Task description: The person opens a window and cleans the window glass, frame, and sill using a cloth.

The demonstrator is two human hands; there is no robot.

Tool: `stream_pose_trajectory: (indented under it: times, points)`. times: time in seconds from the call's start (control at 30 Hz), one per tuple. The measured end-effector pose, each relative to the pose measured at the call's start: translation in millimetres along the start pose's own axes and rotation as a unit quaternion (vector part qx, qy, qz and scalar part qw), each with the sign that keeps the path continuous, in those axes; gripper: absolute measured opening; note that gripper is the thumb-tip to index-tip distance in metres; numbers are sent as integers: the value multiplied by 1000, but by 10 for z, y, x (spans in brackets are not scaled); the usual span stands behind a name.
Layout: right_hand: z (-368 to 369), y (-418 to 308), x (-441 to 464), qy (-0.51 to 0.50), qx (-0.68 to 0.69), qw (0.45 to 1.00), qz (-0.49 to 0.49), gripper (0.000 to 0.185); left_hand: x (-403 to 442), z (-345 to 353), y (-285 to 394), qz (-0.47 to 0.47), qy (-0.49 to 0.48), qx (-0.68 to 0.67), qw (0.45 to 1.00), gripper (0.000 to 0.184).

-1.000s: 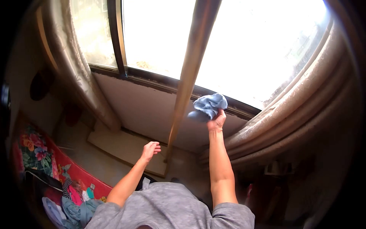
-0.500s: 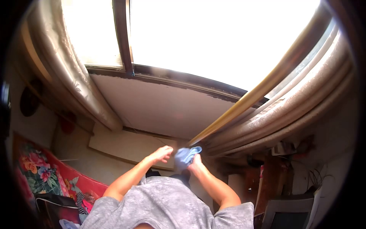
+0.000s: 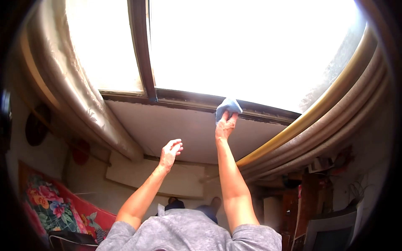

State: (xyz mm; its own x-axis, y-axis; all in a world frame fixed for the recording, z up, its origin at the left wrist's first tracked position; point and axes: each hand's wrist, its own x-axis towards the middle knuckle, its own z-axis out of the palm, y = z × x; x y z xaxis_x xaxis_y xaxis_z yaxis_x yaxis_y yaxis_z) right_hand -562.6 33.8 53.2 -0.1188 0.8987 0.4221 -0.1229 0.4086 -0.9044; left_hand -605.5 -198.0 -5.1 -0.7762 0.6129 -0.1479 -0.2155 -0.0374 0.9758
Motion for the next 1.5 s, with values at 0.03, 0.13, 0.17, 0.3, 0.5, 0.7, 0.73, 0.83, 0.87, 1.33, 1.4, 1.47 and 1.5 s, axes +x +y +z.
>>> stream_pose_trajectory:
  times: [0.03, 0.13, 0.17, 0.3, 0.5, 0.7, 0.73, 0.83, 0.87, 1.33, 1.4, 1.47, 1.5]
  points:
    - [86, 246, 124, -33, -81, 996, -20, 31, -8, -40, -35, -9, 3, 4, 1000, 34]
    - [470, 632, 15, -16, -266, 956, -123, 23, -10, -138, -182, -39, 3, -4, 999, 32]
    - [589, 578, -106, -51, -269, 952, -137, 22, 9, -160, -215, -40, 6, -7, 999, 32]
    - [1060, 376, -559, -183, -245, 921, -242, 31, 160, -234, -39, -7, 42, -34, 998, 36]
    - [1167, -560, -789, -426, 67, 901, 54, 36, 765, -395, 511, 214, 63, -110, 969, 68]
    - [911, -631, -150, -283, 41, 958, 16, 37, 1155, -327, 971, 269, 172, 131, 939, 29]
    - [841, -451, 42, -174, -9, 985, 20, 36, 1167, -272, 1087, 290, 215, 218, 907, 29]
    - [493, 72, 654, 53, -301, 952, 19, 32, 1333, -220, 1204, 373, 238, 513, 736, 29]
    - [359, 213, 803, 105, -391, 914, 37, 31, 1440, -255, 1160, 360, 213, 589, 691, 27]
    - [-636, 753, 1756, 97, -665, 703, 233, 55, 1821, -390, 755, 377, 159, 645, 645, 11]
    - [-629, 731, 1697, 89, -660, 717, 207, 52, 1824, -382, 741, 379, 167, 642, 645, 10]
    - [-575, 711, 1643, 87, -661, 723, 181, 46, 1822, -386, 739, 379, 165, 636, 651, 9]
    - [-471, 649, 1580, 68, -669, 718, 181, 46, 1817, -382, 744, 381, 164, 633, 654, 9]
